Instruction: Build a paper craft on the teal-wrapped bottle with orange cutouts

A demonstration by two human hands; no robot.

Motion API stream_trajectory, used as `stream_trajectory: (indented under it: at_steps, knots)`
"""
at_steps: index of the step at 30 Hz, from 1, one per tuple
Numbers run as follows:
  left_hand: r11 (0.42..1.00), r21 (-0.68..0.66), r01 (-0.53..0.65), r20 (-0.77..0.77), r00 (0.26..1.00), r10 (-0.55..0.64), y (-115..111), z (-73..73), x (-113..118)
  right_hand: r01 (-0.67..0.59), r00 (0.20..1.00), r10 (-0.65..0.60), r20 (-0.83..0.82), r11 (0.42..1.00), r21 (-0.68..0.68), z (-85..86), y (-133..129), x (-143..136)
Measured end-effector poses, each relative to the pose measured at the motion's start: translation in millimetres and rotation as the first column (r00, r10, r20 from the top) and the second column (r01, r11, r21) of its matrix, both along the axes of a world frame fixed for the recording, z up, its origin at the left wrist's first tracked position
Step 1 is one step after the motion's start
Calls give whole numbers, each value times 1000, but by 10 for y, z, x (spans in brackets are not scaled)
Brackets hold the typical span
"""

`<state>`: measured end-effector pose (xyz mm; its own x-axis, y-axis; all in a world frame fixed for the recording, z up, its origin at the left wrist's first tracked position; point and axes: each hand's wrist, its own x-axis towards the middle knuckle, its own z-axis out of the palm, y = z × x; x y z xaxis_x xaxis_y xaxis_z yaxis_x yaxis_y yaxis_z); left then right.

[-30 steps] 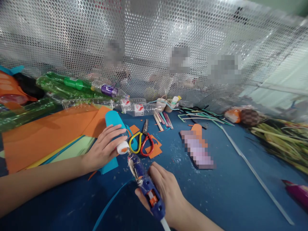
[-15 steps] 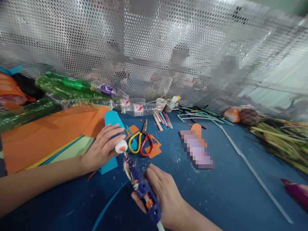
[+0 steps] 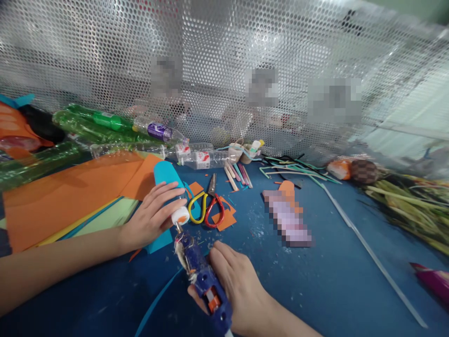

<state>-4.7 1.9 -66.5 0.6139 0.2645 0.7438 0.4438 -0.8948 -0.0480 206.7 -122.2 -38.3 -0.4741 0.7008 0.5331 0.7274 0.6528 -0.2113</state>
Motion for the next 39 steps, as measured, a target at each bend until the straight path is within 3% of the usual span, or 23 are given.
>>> stream_trajectory:
  at_steps: [14,30,32,35,37,39]
  knots:
    - [1000,5,-25,44,999,25,-15,21,-6,-5,1000,6,21,1000,-25,-6,2,30]
    - [1000,19,-8,29,1000,7,-14,34,-1,51,998,-41,-51,977,209,25,50,66]
    - [1000,8,-5,19,1000,5,-11,30,-2,96,995,-89,-40,972,216,54,75,117]
    - [1000,-8,11,-2,1000,-11,-4,17,1,281,958,-287,9,943,181,109,121,271]
    - [1000,-12,20,-18,1000,-20,2,8,7,409,897,-418,146,908,86,145,155,418]
    - [1000,-15,23,-26,999,-23,6,2,15,471,840,-445,309,882,-11,173,191,568]
